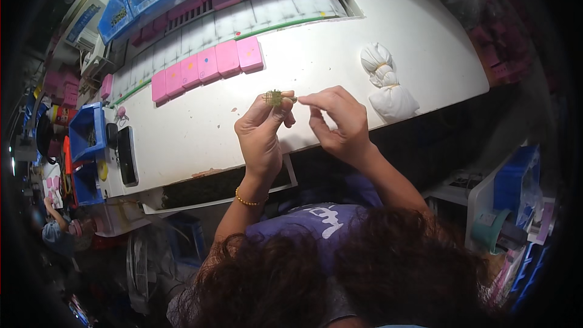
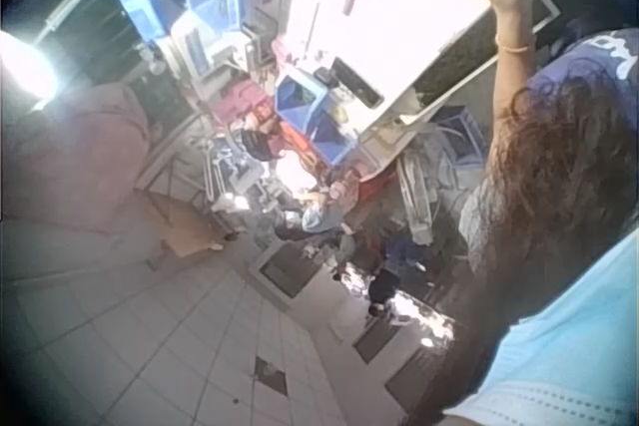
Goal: The recorder is assembling small electronic housing components by inserting parts and wiping them clean at a production station.
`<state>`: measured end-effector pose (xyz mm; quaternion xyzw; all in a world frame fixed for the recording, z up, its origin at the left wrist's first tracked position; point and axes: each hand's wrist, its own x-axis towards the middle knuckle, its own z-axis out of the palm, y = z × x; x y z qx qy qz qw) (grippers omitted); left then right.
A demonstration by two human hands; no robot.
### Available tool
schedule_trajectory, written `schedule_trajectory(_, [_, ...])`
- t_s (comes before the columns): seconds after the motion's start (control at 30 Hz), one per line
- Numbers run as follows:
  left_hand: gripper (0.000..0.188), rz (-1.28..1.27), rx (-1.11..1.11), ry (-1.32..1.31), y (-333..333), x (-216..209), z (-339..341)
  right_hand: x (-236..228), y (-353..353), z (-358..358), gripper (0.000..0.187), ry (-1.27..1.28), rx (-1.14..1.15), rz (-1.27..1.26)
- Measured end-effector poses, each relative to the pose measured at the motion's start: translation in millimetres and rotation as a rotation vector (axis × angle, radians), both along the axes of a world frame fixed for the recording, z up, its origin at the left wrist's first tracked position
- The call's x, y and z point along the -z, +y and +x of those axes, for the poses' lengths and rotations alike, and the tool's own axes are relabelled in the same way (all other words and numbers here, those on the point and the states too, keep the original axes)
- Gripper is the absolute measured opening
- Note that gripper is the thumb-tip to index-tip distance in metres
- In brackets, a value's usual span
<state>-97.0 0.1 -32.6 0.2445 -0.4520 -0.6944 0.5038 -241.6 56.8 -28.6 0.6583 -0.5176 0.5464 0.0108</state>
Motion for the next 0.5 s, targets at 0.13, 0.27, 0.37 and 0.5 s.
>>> schedule_trajectory(0.13, [0.019,0.015,0.021,0.0,-1,0,-1,-6,-2,4,0.029,-0.058,0.05,-0.022])
schedule_trajectory(0.27, [0.018,0.015,0.042,0.026,-3,2,-1,-12,-10,2,0.029,0.085,0.06,-0.118])
schedule_trajectory(0.37, [0.018,0.02,0.039,0.022,-3,0,-2,-12,-11,1,0.029,0.127,0.075,-0.124])
schedule_trajectory(0.5, [0.018,0.035,0.039,0.002,-5,1,-1,-9,-15,0,0.029,0.161,0.076,-0.14])
